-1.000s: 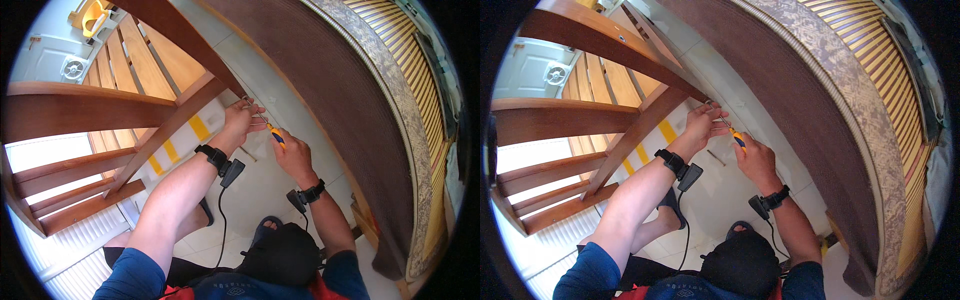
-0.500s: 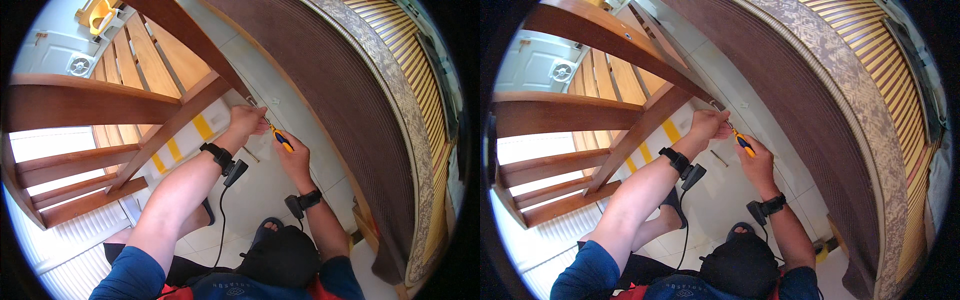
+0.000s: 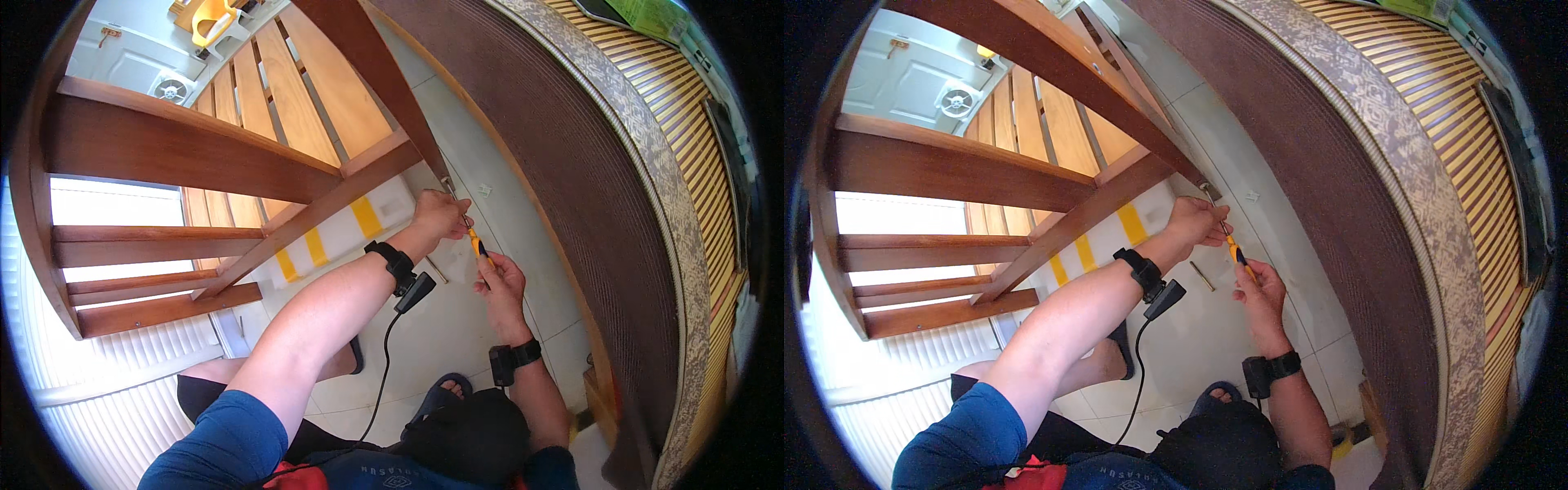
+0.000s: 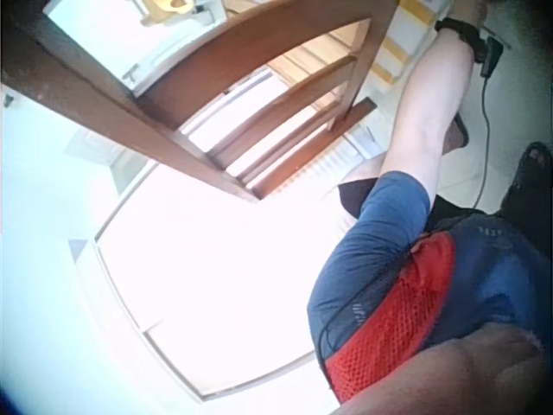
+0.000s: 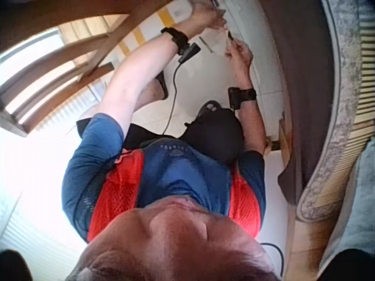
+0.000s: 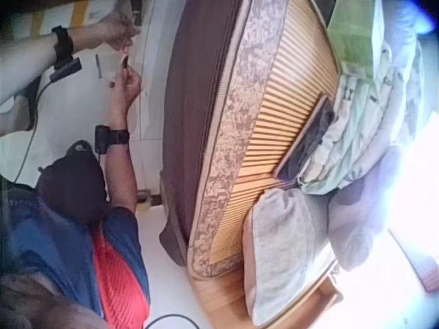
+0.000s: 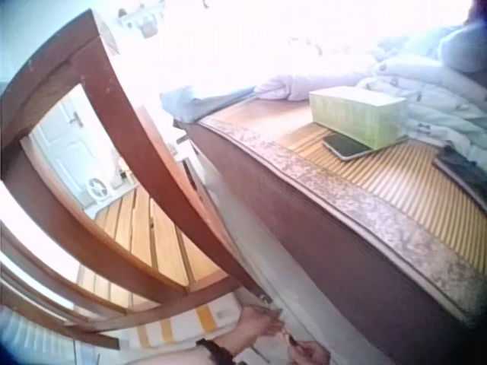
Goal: Using a screwdriver to remove screws from a wooden furniture frame.
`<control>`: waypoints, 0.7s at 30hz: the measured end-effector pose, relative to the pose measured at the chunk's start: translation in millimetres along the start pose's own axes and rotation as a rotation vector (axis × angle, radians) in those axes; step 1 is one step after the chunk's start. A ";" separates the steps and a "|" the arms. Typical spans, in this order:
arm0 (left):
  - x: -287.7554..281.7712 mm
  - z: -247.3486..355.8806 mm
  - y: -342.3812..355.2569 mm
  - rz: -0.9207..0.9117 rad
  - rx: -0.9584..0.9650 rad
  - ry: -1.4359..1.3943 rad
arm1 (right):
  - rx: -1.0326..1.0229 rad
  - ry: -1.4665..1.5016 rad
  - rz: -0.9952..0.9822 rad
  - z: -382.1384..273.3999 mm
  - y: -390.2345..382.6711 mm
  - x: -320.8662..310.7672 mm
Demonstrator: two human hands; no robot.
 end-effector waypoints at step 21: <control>3.0 0.0 -7.1 -0.057 -0.007 -0.107 | 0.285 0.353 0.128 -7.1 -11.1 -2.1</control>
Point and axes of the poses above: each hand's wrist, its own y-axis towards the middle knuckle, its own x-axis out of the palm, z = x × y, the point moved 2 cm from there along y, towards the middle knuckle, and after that the axes turned 14 degrees about -x, right-handed, at the moved point
